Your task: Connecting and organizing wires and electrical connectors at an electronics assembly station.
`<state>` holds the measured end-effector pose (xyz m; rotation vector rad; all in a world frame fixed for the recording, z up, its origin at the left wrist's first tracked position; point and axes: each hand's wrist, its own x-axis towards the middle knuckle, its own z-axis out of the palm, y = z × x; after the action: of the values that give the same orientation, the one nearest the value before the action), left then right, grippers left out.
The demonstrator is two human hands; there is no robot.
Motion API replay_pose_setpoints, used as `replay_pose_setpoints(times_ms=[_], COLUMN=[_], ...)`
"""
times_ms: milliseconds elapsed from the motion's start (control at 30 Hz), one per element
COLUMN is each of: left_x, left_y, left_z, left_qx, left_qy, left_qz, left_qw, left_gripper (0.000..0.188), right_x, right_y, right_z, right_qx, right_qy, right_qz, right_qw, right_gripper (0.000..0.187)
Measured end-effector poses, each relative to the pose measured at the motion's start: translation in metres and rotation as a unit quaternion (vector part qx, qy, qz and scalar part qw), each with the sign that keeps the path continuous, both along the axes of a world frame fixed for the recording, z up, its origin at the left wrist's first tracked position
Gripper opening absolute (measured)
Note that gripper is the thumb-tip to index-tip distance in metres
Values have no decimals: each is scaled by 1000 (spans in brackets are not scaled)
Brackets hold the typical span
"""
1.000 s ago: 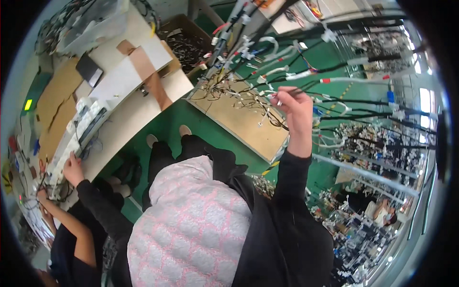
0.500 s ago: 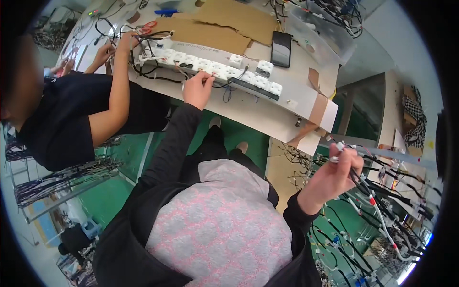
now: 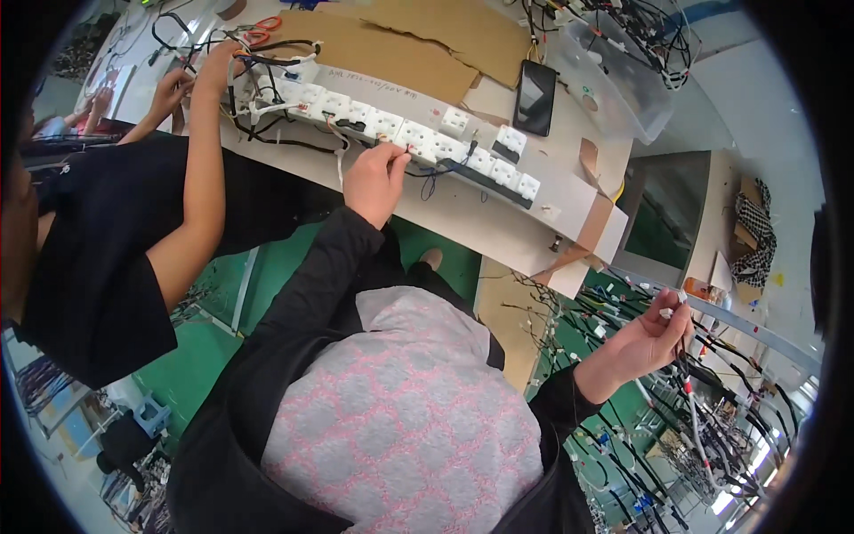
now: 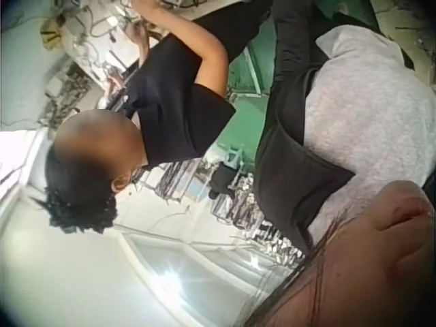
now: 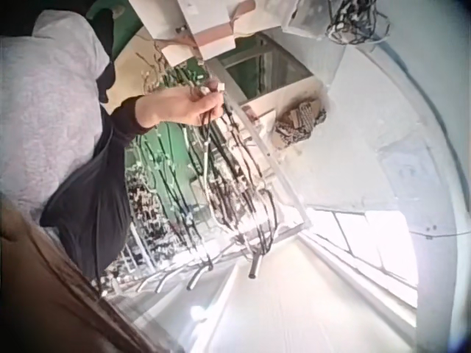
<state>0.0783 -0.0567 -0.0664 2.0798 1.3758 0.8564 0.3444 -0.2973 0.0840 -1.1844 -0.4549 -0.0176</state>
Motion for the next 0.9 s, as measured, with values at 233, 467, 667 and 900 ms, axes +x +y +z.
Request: replay_pose_setpoints(times_ms=[233,467,667,900], left_x=[-7,-9,-16,-57], left_y=[8,21,53,106], left_z=[1,7,37,103], left_qx=[-18,-80,-212,-128], left_qy=[-30,-34,-6,40], left_qz=[-48,-98,-209,-410], left_qw=[998,991,955,902], left_gripper=[15,14,20,13], right_x=[-5,-107,-109,-79], right_y=[12,209,250,274], right_z=[-68,-104,-131,-88], right_qx=[129,-339,-413,-483], right_qy=[45,-451,-441,-284], right_qz=[75,191,246,416], right_qw=[988,803,758,717], right_gripper=[67,37,21,36])
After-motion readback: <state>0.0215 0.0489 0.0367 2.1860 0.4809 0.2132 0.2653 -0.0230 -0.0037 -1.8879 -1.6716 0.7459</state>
